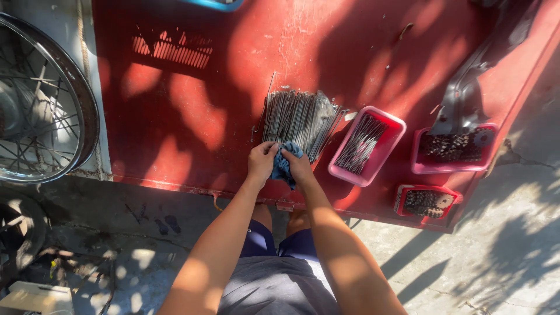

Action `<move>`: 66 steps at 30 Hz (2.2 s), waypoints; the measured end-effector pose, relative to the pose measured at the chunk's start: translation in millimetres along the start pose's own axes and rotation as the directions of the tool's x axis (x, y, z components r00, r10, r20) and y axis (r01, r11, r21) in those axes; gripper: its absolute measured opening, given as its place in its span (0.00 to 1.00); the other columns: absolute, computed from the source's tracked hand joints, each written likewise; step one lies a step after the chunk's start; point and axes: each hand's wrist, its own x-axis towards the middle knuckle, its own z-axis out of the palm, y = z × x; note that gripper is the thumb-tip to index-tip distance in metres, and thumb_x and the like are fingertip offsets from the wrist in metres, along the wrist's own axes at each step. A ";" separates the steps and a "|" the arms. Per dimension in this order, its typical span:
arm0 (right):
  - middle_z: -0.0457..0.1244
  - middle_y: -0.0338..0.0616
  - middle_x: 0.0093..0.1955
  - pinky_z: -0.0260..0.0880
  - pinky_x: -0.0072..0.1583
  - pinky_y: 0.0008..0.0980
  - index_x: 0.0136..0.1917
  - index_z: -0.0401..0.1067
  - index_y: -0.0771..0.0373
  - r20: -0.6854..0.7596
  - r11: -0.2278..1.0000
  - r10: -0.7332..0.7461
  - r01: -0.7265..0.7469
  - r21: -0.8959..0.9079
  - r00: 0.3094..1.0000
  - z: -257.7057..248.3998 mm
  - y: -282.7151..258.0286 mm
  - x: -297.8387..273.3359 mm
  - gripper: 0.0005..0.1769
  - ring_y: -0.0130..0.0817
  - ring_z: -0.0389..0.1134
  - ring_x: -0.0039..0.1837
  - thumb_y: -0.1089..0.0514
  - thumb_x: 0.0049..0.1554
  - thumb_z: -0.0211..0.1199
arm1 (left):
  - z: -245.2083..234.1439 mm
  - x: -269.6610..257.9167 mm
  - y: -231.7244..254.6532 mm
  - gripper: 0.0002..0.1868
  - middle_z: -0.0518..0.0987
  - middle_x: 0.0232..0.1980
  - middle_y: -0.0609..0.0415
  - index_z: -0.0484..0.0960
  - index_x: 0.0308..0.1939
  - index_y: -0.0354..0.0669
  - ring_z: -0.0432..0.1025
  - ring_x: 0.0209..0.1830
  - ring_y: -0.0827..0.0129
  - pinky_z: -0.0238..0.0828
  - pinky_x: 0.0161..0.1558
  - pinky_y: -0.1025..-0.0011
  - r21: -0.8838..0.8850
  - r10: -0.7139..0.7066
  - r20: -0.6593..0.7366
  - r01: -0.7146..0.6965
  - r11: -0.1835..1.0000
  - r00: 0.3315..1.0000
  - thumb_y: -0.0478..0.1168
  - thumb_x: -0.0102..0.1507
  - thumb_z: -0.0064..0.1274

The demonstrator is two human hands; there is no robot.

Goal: The person wipes a bundle of thin metal rods with a blue cloth on a red metal surface. The person picks up individual rods, wipes them, and places them into a pink plastic container. A bicycle wheel and other parts are visible nearby.

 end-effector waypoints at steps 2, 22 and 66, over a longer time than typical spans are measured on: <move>0.70 0.40 0.42 0.71 0.43 0.31 0.52 0.78 0.66 -0.006 0.996 -0.037 0.036 -0.079 0.999 -8.1 -9.6 -8.5 0.13 0.29 0.70 0.40 0.55 0.59 0.64 | -7.9 -11.1 15.0 0.14 0.86 0.41 0.53 0.87 0.52 0.39 0.77 0.38 0.72 0.73 0.42 0.71 0.039 0.024 0.029 -0.025 0.999 0.999 0.42 0.68 0.53; 0.70 0.42 0.45 0.71 0.49 0.29 0.57 0.75 0.71 0.226 0.627 -0.668 0.700 -0.342 0.709 -43.5 -130.7 -109.7 0.10 0.28 0.68 0.46 0.63 0.65 0.59 | -7.2 -93.1 93.0 0.12 0.81 0.26 0.53 0.88 0.46 0.37 0.75 0.17 0.70 0.70 0.21 0.69 0.126 0.134 0.238 -0.168 0.978 0.962 0.39 0.68 0.51; 0.69 0.38 0.39 0.71 0.43 0.31 0.55 0.74 0.65 0.193 0.707 -0.614 0.642 -0.297 0.766 -2.6 -146.8 -184.9 0.20 0.26 0.68 0.39 0.47 0.65 0.52 | -14.7 -161.4 240.4 0.11 0.84 0.41 0.39 0.57 0.42 0.39 0.81 0.39 0.62 0.83 0.41 0.68 -0.426 0.863 0.048 -0.771 0.473 0.503 0.27 0.70 0.44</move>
